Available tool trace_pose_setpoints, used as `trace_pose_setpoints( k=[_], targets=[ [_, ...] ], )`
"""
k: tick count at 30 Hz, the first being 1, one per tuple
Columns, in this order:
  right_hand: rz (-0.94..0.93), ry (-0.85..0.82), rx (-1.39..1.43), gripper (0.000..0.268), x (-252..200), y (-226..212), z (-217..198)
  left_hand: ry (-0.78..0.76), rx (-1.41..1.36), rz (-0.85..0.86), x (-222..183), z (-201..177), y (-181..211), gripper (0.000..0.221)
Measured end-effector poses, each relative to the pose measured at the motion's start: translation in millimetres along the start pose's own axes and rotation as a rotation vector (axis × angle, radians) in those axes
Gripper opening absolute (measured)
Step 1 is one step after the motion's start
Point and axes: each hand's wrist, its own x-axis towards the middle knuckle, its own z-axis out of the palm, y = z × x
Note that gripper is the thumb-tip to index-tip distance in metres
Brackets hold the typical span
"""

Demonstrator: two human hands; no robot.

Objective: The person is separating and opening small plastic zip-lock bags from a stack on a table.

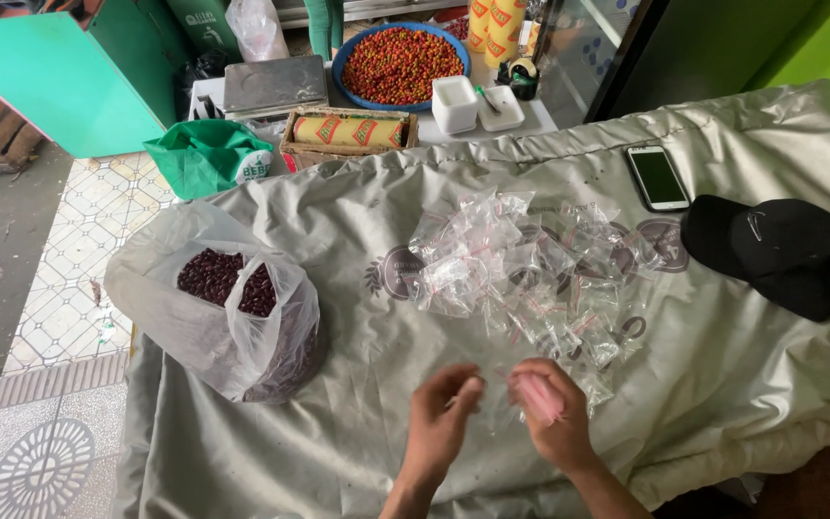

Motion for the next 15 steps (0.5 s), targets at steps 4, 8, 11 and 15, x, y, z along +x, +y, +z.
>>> trace_pose_setpoints(
  k=[4,8,11,15],
  targets=[
    [0.056,0.003,-0.006,0.025,0,-1,4,-0.115,-0.068,0.086,-9,6,3,0.019],
    [-0.017,0.206,-0.117,0.021,-4,5,3,-0.111,-0.01,0.017,-17,0,0,0.016],
    [0.019,0.31,-0.088,0.017,-6,5,4,-0.078,-0.053,0.055,-16,-4,-5,0.011],
    [-0.049,0.146,-0.105,0.032,-9,2,5,-0.088,-0.293,0.044,-9,6,-14,0.038]
  ],
)
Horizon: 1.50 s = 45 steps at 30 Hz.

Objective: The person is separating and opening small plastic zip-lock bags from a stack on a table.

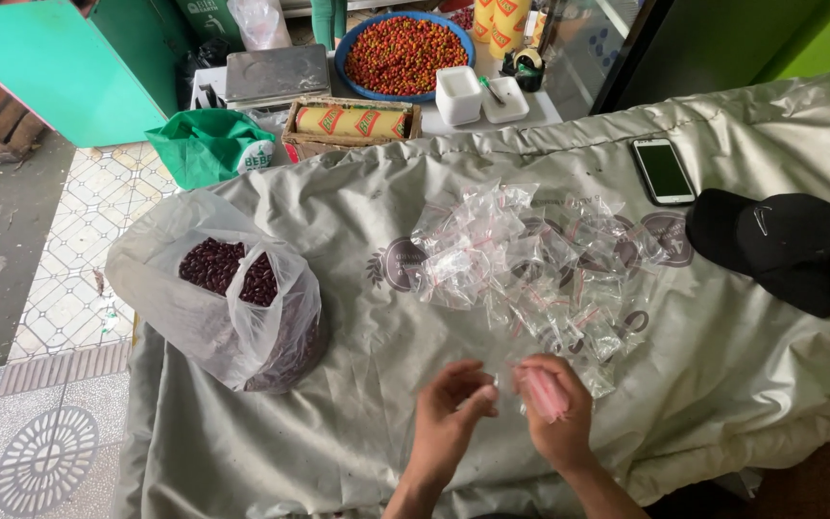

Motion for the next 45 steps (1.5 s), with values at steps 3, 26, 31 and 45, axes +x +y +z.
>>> trace_pose_setpoints(
  k=[3,26,31,45],
  targets=[
    [-0.004,-0.022,-0.018,0.031,2,-4,3,-0.101,0.105,-0.031,-4,6,5,0.013],
    [0.153,0.106,0.052,0.011,15,-25,-6,0.04,-0.071,-0.083,-12,16,12,0.019],
    [0.253,0.193,0.081,0.01,11,-7,-9,-0.194,0.02,-0.226,-3,-8,23,0.03],
    [0.2,0.097,0.017,0.023,-8,23,-10,0.012,0.288,-0.057,-12,-4,18,0.011]
  ],
)
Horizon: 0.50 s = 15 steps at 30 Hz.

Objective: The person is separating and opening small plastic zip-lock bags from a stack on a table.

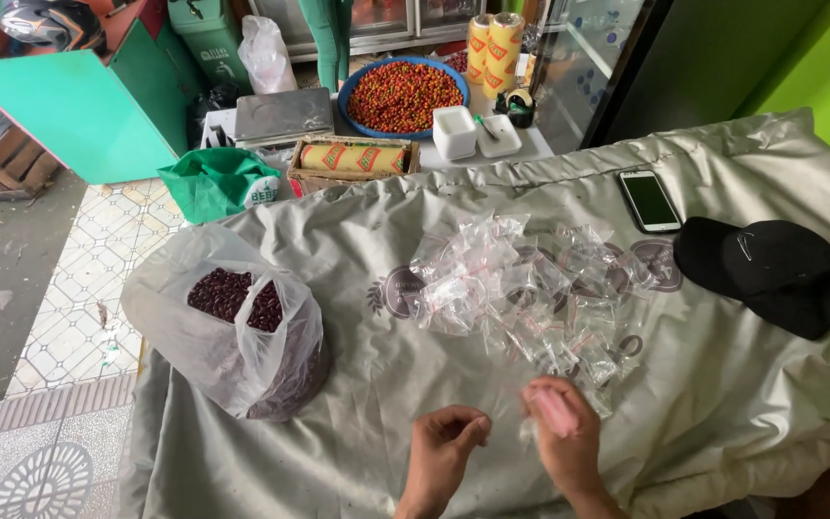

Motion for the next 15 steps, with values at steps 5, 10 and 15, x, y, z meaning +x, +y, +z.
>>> trace_pose_setpoints(
  k=[5,10,15],
  targets=[
    [-0.119,-0.023,-0.016,0.023,4,-23,6,-0.028,-0.137,0.068,5,12,-3,0.03],
    [-0.175,-0.033,-0.071,0.025,3,-28,11,-0.111,-0.333,0.008,3,19,-14,0.014],
    [-0.068,0.131,0.03,0.014,4,-28,11,-0.114,-0.38,-0.072,-1,13,-19,0.026]
  ],
)
